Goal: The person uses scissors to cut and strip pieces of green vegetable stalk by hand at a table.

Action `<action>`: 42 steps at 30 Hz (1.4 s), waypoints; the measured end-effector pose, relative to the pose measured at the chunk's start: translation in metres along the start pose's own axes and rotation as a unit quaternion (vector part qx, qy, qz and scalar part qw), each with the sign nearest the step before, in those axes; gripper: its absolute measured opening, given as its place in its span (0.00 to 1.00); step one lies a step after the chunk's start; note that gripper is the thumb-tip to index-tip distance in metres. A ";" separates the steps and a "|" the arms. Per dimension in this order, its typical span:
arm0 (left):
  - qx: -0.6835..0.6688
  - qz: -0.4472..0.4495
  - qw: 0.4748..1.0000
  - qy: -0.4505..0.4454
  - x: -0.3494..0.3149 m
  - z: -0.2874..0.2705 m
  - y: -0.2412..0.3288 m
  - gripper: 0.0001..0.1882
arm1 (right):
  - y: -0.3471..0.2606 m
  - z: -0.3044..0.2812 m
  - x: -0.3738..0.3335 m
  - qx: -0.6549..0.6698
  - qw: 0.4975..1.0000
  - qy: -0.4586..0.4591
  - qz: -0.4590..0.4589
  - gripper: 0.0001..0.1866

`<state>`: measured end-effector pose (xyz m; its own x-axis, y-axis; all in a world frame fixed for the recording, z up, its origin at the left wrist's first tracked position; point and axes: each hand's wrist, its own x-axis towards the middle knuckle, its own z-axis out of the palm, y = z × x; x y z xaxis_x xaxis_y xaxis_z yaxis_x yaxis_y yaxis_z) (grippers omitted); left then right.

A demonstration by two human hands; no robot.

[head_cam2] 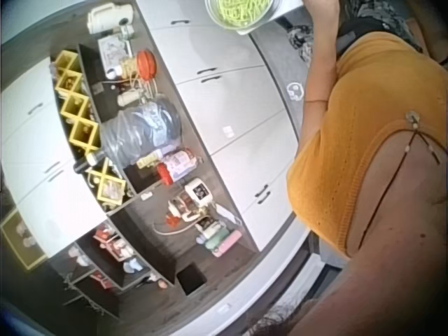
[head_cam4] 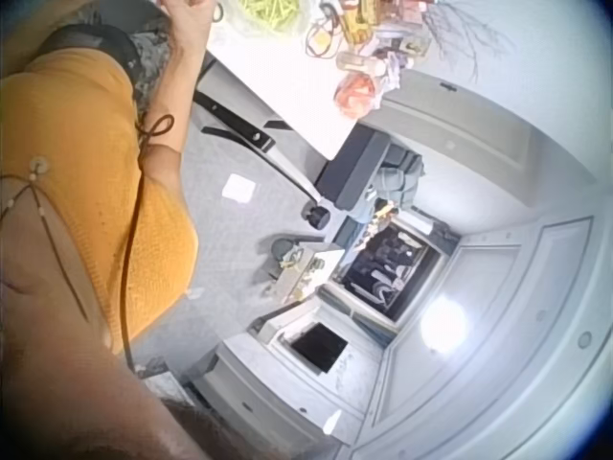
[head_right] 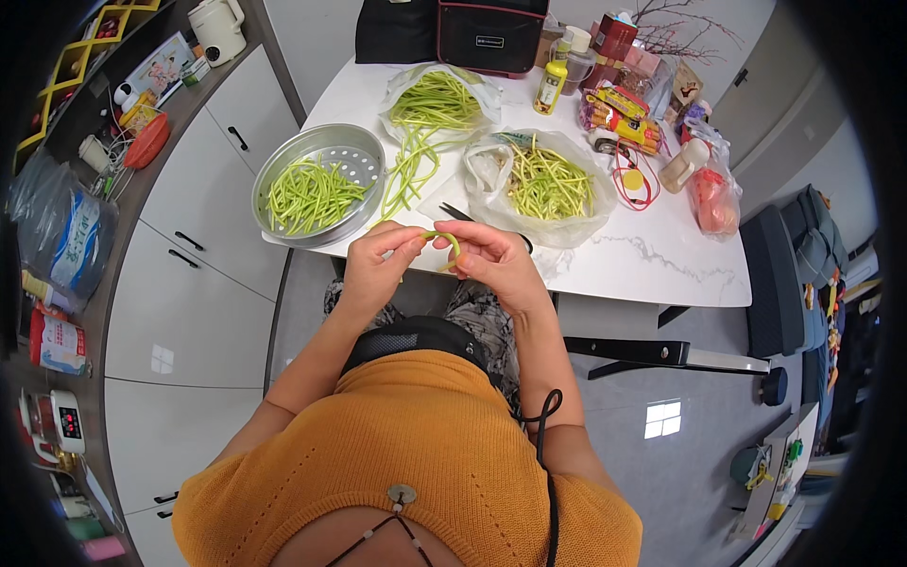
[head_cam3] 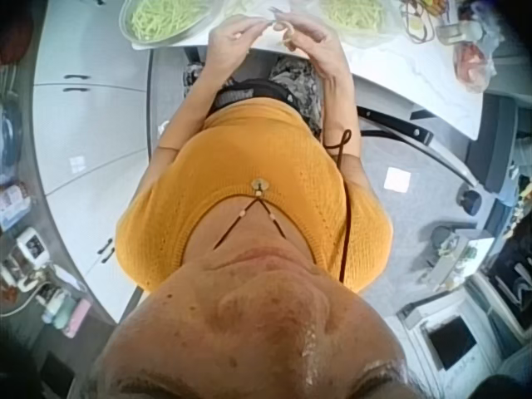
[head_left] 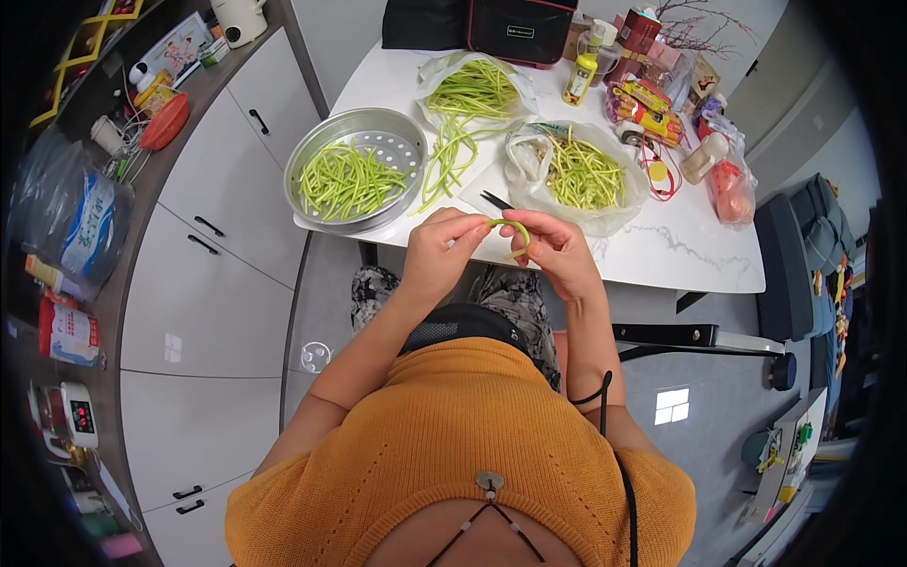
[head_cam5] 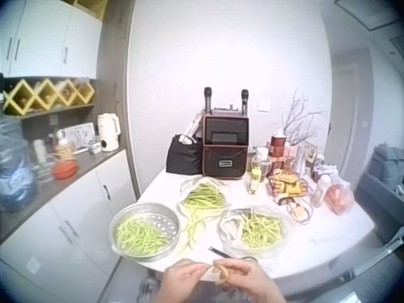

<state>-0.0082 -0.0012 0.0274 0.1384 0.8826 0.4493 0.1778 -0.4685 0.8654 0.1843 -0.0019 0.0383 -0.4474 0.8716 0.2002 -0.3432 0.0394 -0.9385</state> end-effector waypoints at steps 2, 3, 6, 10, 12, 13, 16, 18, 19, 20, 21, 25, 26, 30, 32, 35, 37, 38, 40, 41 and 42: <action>0.009 0.015 1.000 0.004 0.000 0.000 0.000 0.08 | -0.001 0.002 0.000 -0.022 1.000 0.020 0.002 0.22; 0.008 0.011 1.000 0.001 -0.001 0.000 0.000 0.08 | -0.001 0.003 -0.001 -0.033 0.999 0.030 0.003 0.22; 0.010 0.007 1.000 -0.007 -0.001 0.000 0.001 0.08 | -0.001 0.003 -0.001 -0.063 0.997 0.042 -0.023 0.18; 0.021 0.025 0.999 -0.014 -0.002 0.001 0.002 0.08 | 0.005 0.000 0.001 -0.076 0.994 0.065 -0.034 0.15; 0.032 0.035 0.999 -0.016 -0.003 0.001 0.002 0.08 | 0.008 -0.002 0.001 -0.080 0.993 0.078 -0.033 0.14; 0.040 0.040 0.998 -0.016 -0.004 0.001 0.002 0.08 | 0.008 -0.002 0.001 -0.083 0.993 0.081 -0.034 0.13; 0.036 0.016 0.999 -0.010 -0.004 0.002 0.004 0.06 | 0.007 0.002 0.003 -0.087 0.991 0.100 -0.027 0.13; 0.034 -0.005 0.999 0.004 -0.004 0.004 0.005 0.06 | 0.007 0.005 0.005 -0.085 0.989 0.124 -0.008 0.14; 0.036 -0.012 0.999 0.015 -0.003 0.005 0.005 0.06 | 0.007 0.006 0.005 -0.072 0.988 0.137 -0.011 0.14; 0.039 -0.019 0.999 0.025 -0.003 0.005 0.004 0.06 | 0.008 0.007 0.005 -0.060 0.987 0.149 -0.014 0.14; 0.053 -0.014 0.998 0.031 -0.002 0.005 0.003 0.06 | 0.008 0.008 0.006 -0.047 0.986 0.162 -0.017 0.14; 0.114 0.018 0.992 0.053 -0.001 0.004 0.001 0.05 | 0.015 0.006 0.007 -0.089 0.974 0.200 -0.051 0.10; 0.131 0.028 0.989 0.058 -0.001 0.004 0.001 0.05 | 0.014 0.007 0.007 -0.109 0.970 0.209 -0.049 0.09; 0.162 0.057 0.983 0.072 0.001 0.003 0.005 0.05 | 0.018 0.007 0.006 -0.323 0.909 0.253 -0.072 0.05; 0.180 0.076 0.978 0.076 0.004 -0.001 0.006 0.05 | 0.011 0.013 0.006 -0.426 0.863 0.251 -0.103 0.03; 0.201 0.112 0.972 0.052 0.010 -0.012 -0.001 0.06 | -0.001 0.017 0.004 -0.522 0.817 0.205 -0.134 0.02; 0.159 0.078 0.984 0.008 0.014 -0.018 -0.003 0.06 | -0.005 0.013 0.004 -0.535 0.815 0.156 -0.158 0.02; 0.139 0.060 0.988 -0.014 0.016 -0.021 -0.003 0.06 | -0.008 0.009 0.004 -0.524 0.824 0.128 -0.174 0.02; 0.071 0.001 0.995 -0.067 0.018 -0.027 -0.003 0.07 | -0.010 0.005 0.003 -0.476 0.860 0.079 -0.165 0.02; 0.037 -0.029 0.995 -0.093 0.019 -0.028 -0.004 0.07 | -0.013 0.005 0.001 -0.438 0.886 0.058 -0.139 0.02; -0.007 -0.038 0.993 -0.111 0.019 -0.026 -0.007 0.08 | -0.015 0.006 -0.001 -0.399 0.909 0.036 -0.112 0.03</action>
<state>-0.0324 0.0201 0.0357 0.3370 0.8840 0.3239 0.1829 -0.3990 0.8985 0.1847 -0.0063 0.0542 -0.3749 0.8271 0.4189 0.3030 0.5363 -0.7878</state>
